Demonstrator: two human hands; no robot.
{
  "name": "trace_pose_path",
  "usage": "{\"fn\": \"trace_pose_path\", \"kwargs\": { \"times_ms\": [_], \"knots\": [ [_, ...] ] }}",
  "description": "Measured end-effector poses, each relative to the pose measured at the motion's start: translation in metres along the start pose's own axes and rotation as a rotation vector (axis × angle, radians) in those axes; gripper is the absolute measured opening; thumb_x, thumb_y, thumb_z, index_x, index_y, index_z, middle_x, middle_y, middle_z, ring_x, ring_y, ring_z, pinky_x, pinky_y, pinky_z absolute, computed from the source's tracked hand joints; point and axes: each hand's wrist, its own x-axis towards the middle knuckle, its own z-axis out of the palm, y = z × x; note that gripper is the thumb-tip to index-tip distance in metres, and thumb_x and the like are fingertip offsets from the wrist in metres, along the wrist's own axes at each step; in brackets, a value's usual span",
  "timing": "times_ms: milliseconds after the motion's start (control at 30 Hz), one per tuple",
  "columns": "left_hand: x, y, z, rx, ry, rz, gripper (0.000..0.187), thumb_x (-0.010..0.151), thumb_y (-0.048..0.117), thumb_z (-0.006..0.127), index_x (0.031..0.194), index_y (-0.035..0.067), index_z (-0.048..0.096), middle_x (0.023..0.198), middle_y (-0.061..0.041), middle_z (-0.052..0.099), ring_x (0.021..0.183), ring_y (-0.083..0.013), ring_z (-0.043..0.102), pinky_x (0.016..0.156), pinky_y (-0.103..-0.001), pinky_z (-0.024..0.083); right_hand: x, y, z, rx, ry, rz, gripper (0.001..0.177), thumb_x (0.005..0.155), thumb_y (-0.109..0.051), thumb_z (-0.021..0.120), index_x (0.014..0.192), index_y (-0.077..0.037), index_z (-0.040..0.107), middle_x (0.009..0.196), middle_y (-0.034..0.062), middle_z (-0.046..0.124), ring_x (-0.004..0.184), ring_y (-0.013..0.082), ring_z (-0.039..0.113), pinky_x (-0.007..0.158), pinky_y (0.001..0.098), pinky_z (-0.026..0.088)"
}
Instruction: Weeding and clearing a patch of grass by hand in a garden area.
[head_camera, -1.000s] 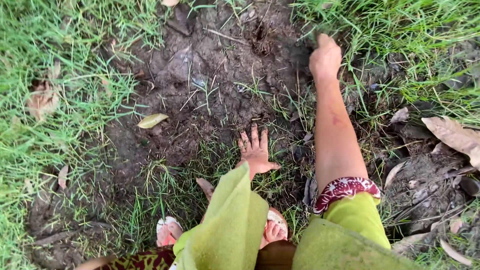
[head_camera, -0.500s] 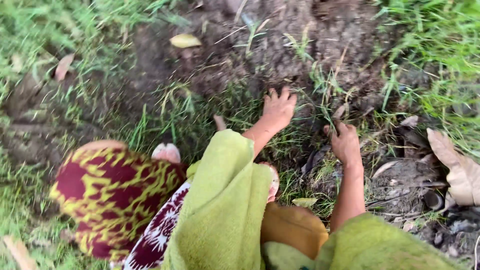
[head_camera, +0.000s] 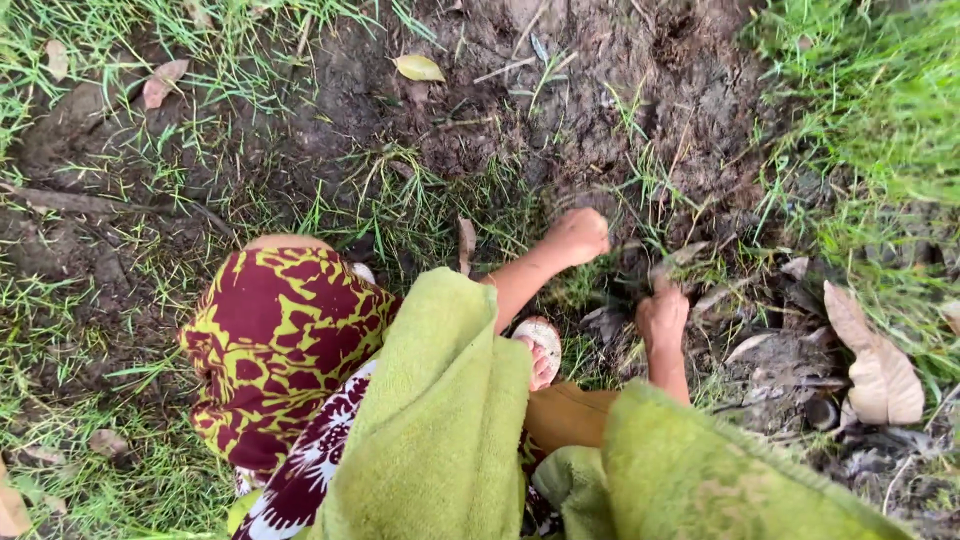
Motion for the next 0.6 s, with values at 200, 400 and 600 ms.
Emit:
{"fn": "trace_pose_path", "kwargs": {
  "times_ms": [200,400,600],
  "knots": [
    [0.036,-0.016,-0.069,-0.019,0.68,0.14,0.032,0.089,-0.003,0.06,0.118,0.002,0.07,0.107,-0.018,0.063,0.097,-0.0275,0.061,0.087,-0.041,0.054,-0.019,-0.005,-0.017,0.089,-0.13,0.092,0.021,0.105,-0.01,0.058,0.114,0.001,0.074,0.107,0.0251,0.075,0.07,0.0263,0.071,0.057,0.0315,0.057],
    [0.07,-0.033,-0.121,0.044,0.866,-0.131,0.062,0.084,0.012,0.071,0.139,-0.007,0.05,0.133,-0.023,0.044,0.118,-0.037,0.048,0.098,-0.05,0.045,0.031,-0.094,-0.069,0.026,-0.049,-0.092,0.057,0.093,-0.022,0.069,0.147,-0.014,0.052,0.158,0.0234,0.034,0.144,0.0422,0.032,0.117,0.0601,0.03],
    [0.082,-0.031,-0.127,0.2,0.721,-0.172,0.029,0.091,0.019,0.067,0.118,0.009,0.064,0.142,-0.014,0.045,0.135,-0.0385,0.038,0.106,-0.054,0.038,0.129,-0.076,-0.018,0.039,-0.066,-0.066,0.079,0.094,-0.018,0.068,0.159,-0.002,0.026,0.165,0.0312,0.017,0.152,0.0441,0.015,0.124,0.0507,0.021]
  ]
}}
